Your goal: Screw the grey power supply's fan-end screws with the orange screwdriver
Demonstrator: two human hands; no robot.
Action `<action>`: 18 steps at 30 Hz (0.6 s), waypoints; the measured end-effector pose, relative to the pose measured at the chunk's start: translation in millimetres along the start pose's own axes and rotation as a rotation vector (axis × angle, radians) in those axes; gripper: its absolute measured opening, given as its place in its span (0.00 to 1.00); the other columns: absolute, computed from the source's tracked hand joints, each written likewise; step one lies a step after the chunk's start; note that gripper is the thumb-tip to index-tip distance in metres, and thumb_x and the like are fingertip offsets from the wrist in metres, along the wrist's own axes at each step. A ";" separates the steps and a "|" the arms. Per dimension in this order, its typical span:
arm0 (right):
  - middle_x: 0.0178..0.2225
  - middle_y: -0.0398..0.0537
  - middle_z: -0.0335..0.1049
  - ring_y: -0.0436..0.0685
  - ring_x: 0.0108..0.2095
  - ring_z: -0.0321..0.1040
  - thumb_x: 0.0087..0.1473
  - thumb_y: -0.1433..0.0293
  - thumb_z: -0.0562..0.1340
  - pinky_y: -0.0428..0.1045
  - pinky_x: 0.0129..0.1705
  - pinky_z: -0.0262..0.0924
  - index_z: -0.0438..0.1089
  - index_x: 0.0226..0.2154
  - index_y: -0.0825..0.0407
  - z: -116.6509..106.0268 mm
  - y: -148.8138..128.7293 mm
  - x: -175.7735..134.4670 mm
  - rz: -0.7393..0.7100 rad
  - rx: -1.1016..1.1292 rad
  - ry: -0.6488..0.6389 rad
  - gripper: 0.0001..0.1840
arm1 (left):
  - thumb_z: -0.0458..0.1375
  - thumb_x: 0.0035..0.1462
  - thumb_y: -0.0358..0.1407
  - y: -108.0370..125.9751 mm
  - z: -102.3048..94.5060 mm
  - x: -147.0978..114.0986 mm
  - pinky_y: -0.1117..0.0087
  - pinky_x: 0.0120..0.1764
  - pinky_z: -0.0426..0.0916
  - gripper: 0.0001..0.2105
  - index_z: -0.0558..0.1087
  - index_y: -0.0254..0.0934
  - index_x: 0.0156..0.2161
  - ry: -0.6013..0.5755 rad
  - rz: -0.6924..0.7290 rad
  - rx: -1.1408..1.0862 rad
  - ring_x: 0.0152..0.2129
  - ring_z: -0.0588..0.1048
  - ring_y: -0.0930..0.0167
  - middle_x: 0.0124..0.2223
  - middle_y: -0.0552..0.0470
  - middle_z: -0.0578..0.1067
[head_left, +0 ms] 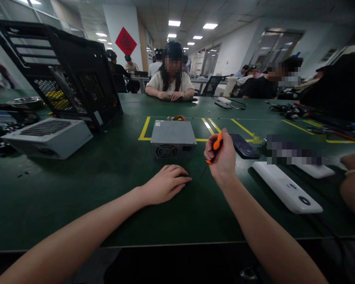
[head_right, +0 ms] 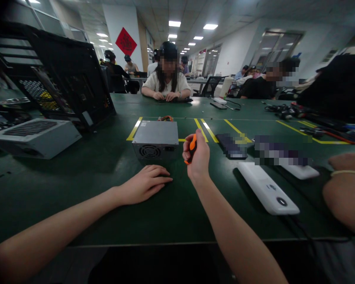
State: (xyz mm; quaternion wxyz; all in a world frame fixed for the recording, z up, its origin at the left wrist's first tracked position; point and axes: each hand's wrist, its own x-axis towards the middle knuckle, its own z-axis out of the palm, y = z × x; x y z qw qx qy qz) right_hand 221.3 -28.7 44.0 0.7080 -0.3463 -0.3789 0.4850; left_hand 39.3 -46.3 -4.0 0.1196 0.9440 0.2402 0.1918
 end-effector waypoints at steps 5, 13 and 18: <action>0.14 0.35 0.55 0.42 0.11 0.47 0.50 0.48 0.53 0.41 0.13 0.39 0.60 0.22 0.51 2.2 -0.3 -4.2 -0.023 -0.026 -0.030 0.23 | 0.45 0.62 0.32 -5.7 0.5 -1.7 0.63 0.48 0.61 0.15 0.68 0.40 0.50 -0.065 -0.022 0.038 0.47 0.66 0.68 0.49 0.49 0.69; 0.14 0.36 0.55 0.42 0.12 0.48 0.50 0.47 0.51 0.41 0.13 0.41 0.59 0.21 0.50 3.9 0.7 -8.2 -0.031 -0.090 -0.030 0.24 | 0.47 0.62 0.35 -18.2 0.1 -4.6 0.65 0.43 0.64 0.13 0.71 0.39 0.47 -0.014 -0.081 0.052 0.40 0.67 0.69 0.43 0.48 0.70; 0.13 0.36 0.55 0.42 0.11 0.48 0.50 0.47 0.53 0.42 0.13 0.40 0.60 0.20 0.50 11.1 2.7 -15.2 -0.045 -0.088 -0.074 0.24 | 0.49 0.61 0.38 -12.8 6.7 -0.5 0.66 0.43 0.64 0.14 0.70 0.39 0.49 0.009 -0.077 0.018 0.39 0.67 0.69 0.42 0.48 0.69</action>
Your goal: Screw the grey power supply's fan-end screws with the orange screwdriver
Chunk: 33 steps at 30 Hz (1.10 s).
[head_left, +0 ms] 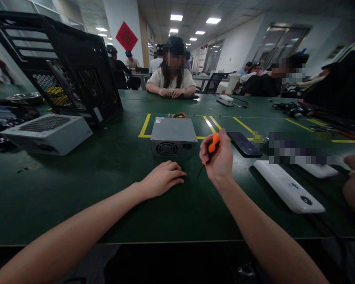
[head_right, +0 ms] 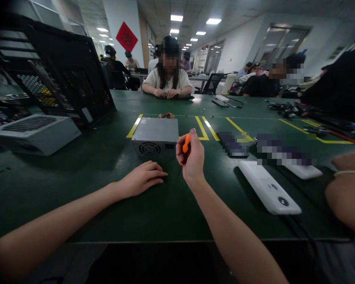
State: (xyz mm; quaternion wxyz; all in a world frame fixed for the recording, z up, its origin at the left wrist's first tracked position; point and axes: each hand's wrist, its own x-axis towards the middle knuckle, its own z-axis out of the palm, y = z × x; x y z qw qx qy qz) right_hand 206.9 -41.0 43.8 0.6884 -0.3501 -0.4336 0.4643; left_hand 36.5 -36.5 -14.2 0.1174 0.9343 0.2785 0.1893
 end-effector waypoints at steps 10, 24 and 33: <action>0.13 0.37 0.54 0.43 0.11 0.47 0.52 0.48 0.50 0.42 0.12 0.40 0.59 0.19 0.50 8.0 1.5 -8.1 -0.016 -0.033 -0.051 0.25 | 0.50 0.60 0.36 4.9 0.5 5.0 0.68 0.40 0.63 0.11 0.73 0.37 0.39 -0.016 0.023 0.021 0.37 0.67 0.69 0.39 0.49 0.70; 0.13 0.37 0.56 0.43 0.11 0.49 0.52 0.50 0.52 0.42 0.12 0.40 0.61 0.18 0.51 13.0 2.4 -13.4 -0.055 0.007 -0.102 0.24 | 0.52 0.59 0.36 8.5 1.1 4.4 0.68 0.40 0.64 0.09 0.73 0.37 0.39 -0.028 0.010 -0.036 0.37 0.68 0.70 0.38 0.50 0.70; 0.13 0.38 0.56 0.44 0.12 0.49 0.53 0.58 0.54 0.43 0.13 0.41 0.62 0.17 0.51 12.9 -1.8 -18.0 -0.066 0.027 -0.174 0.20 | 0.52 0.58 0.32 1.1 0.7 2.4 0.72 0.37 0.65 0.06 0.68 0.37 0.40 0.068 -0.148 -0.245 0.35 0.70 0.73 0.38 0.53 0.71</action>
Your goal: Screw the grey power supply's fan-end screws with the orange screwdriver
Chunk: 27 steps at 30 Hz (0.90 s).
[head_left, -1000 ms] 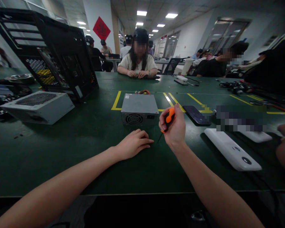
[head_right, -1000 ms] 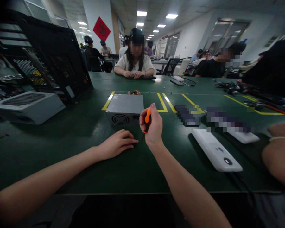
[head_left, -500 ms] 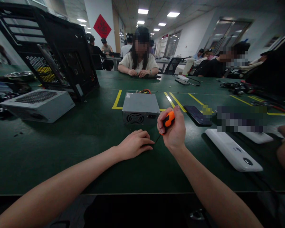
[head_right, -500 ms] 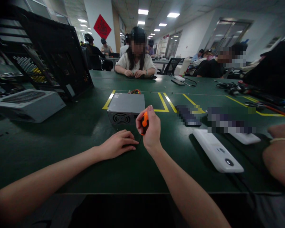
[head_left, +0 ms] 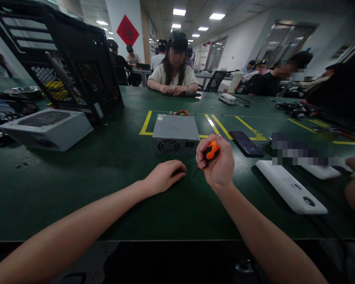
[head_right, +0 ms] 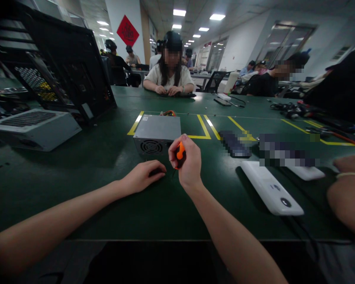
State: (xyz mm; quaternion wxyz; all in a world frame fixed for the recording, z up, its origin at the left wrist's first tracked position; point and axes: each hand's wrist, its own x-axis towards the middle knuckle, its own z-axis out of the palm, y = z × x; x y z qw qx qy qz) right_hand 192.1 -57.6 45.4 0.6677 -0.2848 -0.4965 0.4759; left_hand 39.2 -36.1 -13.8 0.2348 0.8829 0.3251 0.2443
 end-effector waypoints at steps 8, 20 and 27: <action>0.14 0.37 0.53 0.43 0.12 0.48 0.54 0.52 0.50 0.43 0.13 0.42 0.57 0.17 0.50 4.5 -6.2 -4.9 -0.080 0.041 0.042 0.24 | 0.54 0.56 0.32 -3.2 6.3 1.2 0.74 0.34 0.64 0.05 0.70 0.37 0.38 0.004 0.004 0.029 0.31 0.69 0.74 0.35 0.54 0.69; 0.14 0.38 0.57 0.44 0.12 0.49 0.54 0.59 0.52 0.44 0.13 0.41 0.60 0.17 0.51 8.0 3.2 -10.2 -0.185 0.050 -0.029 0.20 | 0.55 0.57 0.35 -1.3 5.6 3.1 0.73 0.33 0.63 0.06 0.69 0.35 0.38 -0.036 0.028 0.044 0.31 0.68 0.73 0.34 0.53 0.69; 0.14 0.38 0.57 0.43 0.12 0.48 0.55 0.59 0.52 0.43 0.13 0.40 0.60 0.16 0.51 6.3 5.9 -8.8 -0.154 0.055 -0.058 0.21 | 0.54 0.58 0.35 0.7 4.3 2.6 0.72 0.35 0.64 0.06 0.69 0.35 0.37 -0.050 0.037 0.062 0.33 0.68 0.72 0.35 0.52 0.69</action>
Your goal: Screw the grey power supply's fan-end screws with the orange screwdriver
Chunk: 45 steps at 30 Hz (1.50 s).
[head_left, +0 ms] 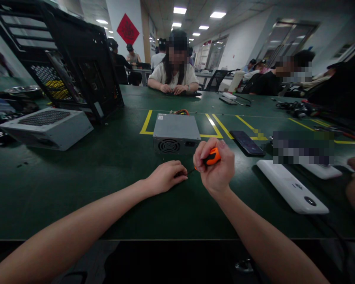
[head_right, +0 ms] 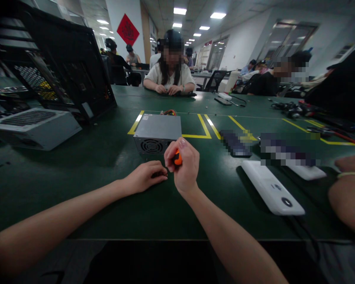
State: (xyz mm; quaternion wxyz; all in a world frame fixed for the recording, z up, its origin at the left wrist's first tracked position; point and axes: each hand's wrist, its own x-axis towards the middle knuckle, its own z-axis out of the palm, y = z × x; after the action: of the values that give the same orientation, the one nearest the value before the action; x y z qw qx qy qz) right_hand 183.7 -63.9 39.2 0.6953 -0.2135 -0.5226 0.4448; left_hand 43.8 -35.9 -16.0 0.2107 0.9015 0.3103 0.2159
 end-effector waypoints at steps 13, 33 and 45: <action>0.14 0.37 0.57 0.43 0.13 0.49 0.54 0.58 0.52 0.42 0.14 0.40 0.60 0.17 0.51 -0.7 -0.5 -0.1 0.061 -0.043 -0.017 0.20 | 0.55 0.54 0.31 2.0 -4.6 -0.8 0.73 0.34 0.65 0.08 0.71 0.35 0.40 -0.038 -0.087 -0.138 0.31 0.68 0.74 0.37 0.51 0.66; 0.25 0.42 0.64 0.49 0.25 0.60 0.57 0.57 0.52 0.47 0.29 0.55 0.68 0.29 0.51 -22.3 -33.1 -5.4 0.069 -0.879 -0.185 0.17 | 0.47 0.60 0.32 -7.8 -15.9 -12.1 0.67 0.41 0.64 0.07 0.67 0.36 0.41 -0.003 -0.017 0.092 0.38 0.68 0.69 0.42 0.49 0.69; 0.28 0.42 0.67 0.50 0.26 0.68 0.50 0.61 0.61 0.47 0.29 0.65 0.64 0.36 0.51 -45.5 -26.1 -46.3 0.671 -0.786 -0.196 0.13 | 0.50 0.58 0.31 -26.0 -51.7 -17.7 0.69 0.37 0.67 0.09 0.72 0.37 0.40 0.129 -0.172 -0.259 0.32 0.70 0.73 0.37 0.51 0.70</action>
State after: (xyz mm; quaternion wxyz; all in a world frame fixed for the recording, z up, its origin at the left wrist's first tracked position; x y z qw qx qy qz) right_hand 233.0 -108.7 17.7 0.3298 -0.5713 -0.6156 0.4311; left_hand -7.9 -16.0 8.3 0.3226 0.8210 0.3688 0.2929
